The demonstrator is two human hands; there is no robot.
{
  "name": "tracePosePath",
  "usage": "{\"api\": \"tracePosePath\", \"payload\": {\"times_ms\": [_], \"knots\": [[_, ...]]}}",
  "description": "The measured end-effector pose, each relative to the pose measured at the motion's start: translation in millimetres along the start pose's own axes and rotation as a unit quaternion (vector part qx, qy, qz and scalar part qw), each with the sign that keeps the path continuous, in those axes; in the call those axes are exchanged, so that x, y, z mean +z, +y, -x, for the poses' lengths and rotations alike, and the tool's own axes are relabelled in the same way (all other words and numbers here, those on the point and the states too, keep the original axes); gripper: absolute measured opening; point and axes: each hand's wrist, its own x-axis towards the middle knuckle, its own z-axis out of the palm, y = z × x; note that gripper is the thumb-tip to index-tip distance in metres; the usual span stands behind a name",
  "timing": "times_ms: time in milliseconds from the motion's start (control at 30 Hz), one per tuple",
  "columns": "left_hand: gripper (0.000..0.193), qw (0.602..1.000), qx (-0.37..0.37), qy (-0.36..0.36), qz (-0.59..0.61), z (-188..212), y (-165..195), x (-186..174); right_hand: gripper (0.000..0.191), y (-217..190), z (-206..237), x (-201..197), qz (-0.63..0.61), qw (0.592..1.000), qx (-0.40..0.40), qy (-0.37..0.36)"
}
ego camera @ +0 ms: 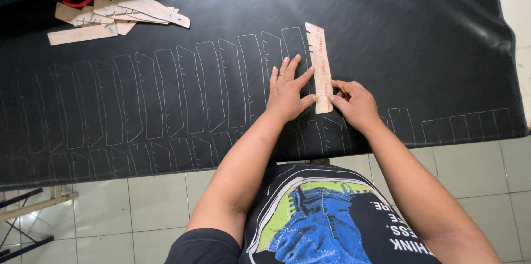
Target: The person uses a wooden pattern and a pencil to trace multiple identical shapes onto a large black fabric laid on a table. The person repeatedly positions the pattern, traces its outline, and moves to the next position, creating a row of marked shapes.
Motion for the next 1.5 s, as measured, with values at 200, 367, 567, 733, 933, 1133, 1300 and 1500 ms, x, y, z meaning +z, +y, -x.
{"api": "tracePosePath", "payload": {"times_ms": [200,367,567,733,933,1133,1300,1500], "knots": [[0.078,1.000,0.004,0.002,-0.005,0,0,1,0.037,1,0,1,0.003,1.000,0.003,0.002],[0.078,1.000,0.004,0.008,0.004,1,0,2,0.037,5,-1,1,0.001,1.000,-0.002,-0.001],[0.078,1.000,0.010,0.018,0.010,5,-2,8,0.038,12,4,2,-0.004,1.000,-0.003,-0.008],[0.079,1.000,0.012,0.019,0.016,7,0,2,0.039,13,3,3,-0.022,1.000,-0.004,-0.012],[0.066,1.000,-0.009,-0.007,-0.007,11,16,-9,0.039,15,5,7,-0.016,1.000,-0.017,-0.010],[0.025,0.989,0.065,-0.088,-0.097,10,28,25,0.017,-14,-19,1,0.053,0.986,-0.139,0.080],[0.065,0.999,-0.026,-0.032,-0.011,-5,38,82,0.021,-55,-47,-14,0.097,0.979,-0.175,0.028],[0.035,0.988,0.077,-0.061,-0.119,-3,37,99,0.031,-78,-60,-8,0.168,0.966,-0.100,-0.168]]}}
